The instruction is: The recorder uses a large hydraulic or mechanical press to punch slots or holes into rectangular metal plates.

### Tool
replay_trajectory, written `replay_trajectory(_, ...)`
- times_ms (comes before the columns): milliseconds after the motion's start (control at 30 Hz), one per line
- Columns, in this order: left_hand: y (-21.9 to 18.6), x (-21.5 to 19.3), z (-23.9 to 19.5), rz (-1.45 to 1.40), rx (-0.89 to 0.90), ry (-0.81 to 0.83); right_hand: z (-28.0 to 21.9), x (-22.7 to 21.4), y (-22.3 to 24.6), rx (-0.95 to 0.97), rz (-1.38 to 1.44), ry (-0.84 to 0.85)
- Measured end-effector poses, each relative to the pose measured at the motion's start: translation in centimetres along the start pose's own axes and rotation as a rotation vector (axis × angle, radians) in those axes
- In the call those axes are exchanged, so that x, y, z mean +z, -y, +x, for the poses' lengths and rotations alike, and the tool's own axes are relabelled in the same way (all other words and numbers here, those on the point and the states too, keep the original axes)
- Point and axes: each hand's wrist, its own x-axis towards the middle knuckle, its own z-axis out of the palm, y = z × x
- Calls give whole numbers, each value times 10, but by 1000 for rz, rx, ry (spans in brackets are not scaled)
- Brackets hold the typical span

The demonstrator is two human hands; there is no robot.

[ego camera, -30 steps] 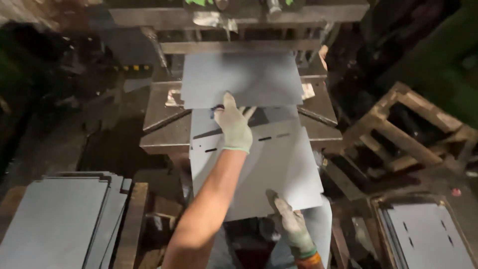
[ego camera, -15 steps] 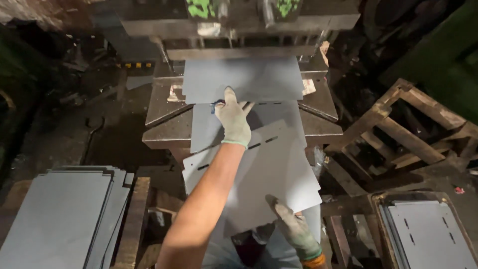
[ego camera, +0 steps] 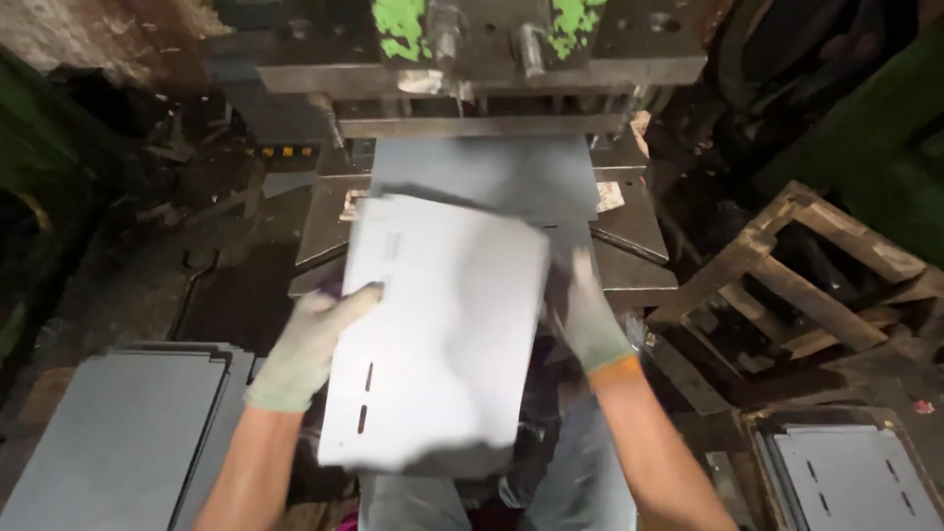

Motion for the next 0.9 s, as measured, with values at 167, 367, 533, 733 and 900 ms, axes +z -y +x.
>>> replay_trajectory(167, 14, 7, -30, -395, 135, -450, 70, 19, 18, -179, 179, 220)
replay_trajectory(367, 31, 57, 56, -712, 131, -542, -31, -6, -44, -166, 81, -97)
replay_trajectory(533, 25, 123, 151, -964, 177, -397, -128, -43, -97, -59, 11, -248)
replay_trajectory(733, 18, 145, 169, -986, 123, -392, -155, -56, -120, -89, -6, -174)
replay_trajectory(900, 27, 144, 170, -935, 175, -361, -146, -106, -167, -108, 12, -28)
